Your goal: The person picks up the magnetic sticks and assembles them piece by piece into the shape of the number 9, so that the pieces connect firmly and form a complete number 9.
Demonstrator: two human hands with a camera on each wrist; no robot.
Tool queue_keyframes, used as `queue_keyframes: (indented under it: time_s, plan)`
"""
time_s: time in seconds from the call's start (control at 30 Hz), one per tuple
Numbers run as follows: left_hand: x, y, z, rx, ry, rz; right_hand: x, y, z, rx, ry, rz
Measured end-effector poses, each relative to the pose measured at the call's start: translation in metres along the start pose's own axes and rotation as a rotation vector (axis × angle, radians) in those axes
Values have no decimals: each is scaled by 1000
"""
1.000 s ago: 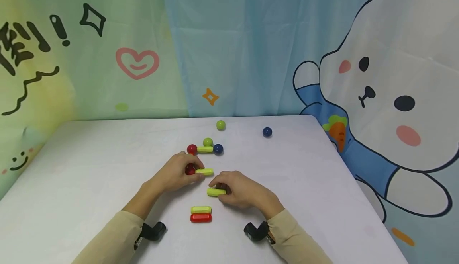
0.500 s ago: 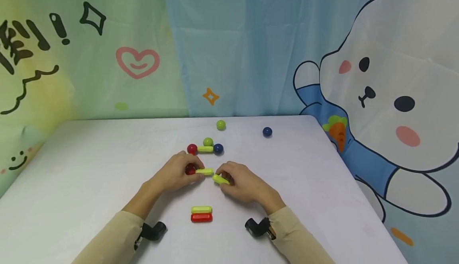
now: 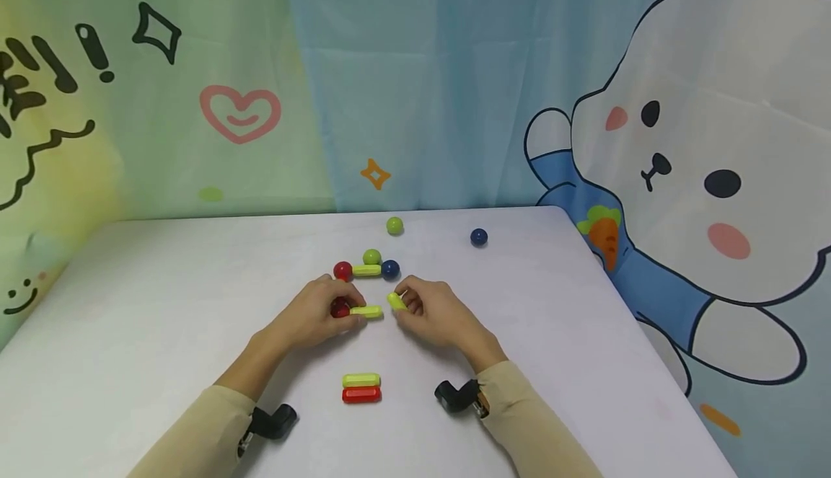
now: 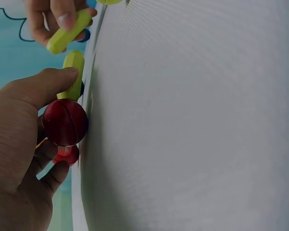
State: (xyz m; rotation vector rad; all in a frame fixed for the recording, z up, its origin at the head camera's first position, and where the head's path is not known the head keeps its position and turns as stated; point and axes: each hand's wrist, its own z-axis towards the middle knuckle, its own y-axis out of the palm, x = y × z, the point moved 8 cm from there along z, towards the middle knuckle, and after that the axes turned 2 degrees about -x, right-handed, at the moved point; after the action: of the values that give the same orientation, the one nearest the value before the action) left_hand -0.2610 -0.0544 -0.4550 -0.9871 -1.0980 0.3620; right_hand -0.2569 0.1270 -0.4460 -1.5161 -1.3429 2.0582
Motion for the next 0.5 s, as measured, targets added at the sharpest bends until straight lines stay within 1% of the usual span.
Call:
queue_keyframes:
  time_s: [0.23, 0.4, 0.5]
  plan:
    - [1, 0, 1, 2, 5, 3, 9, -4, 6, 38, 64, 24]
    - [1, 1, 1, -6, 7, 11, 12, -3, 8, 46, 113, 36]
    - [2, 1, 1, -8, 6, 14, 14, -3, 9, 54, 115, 43]
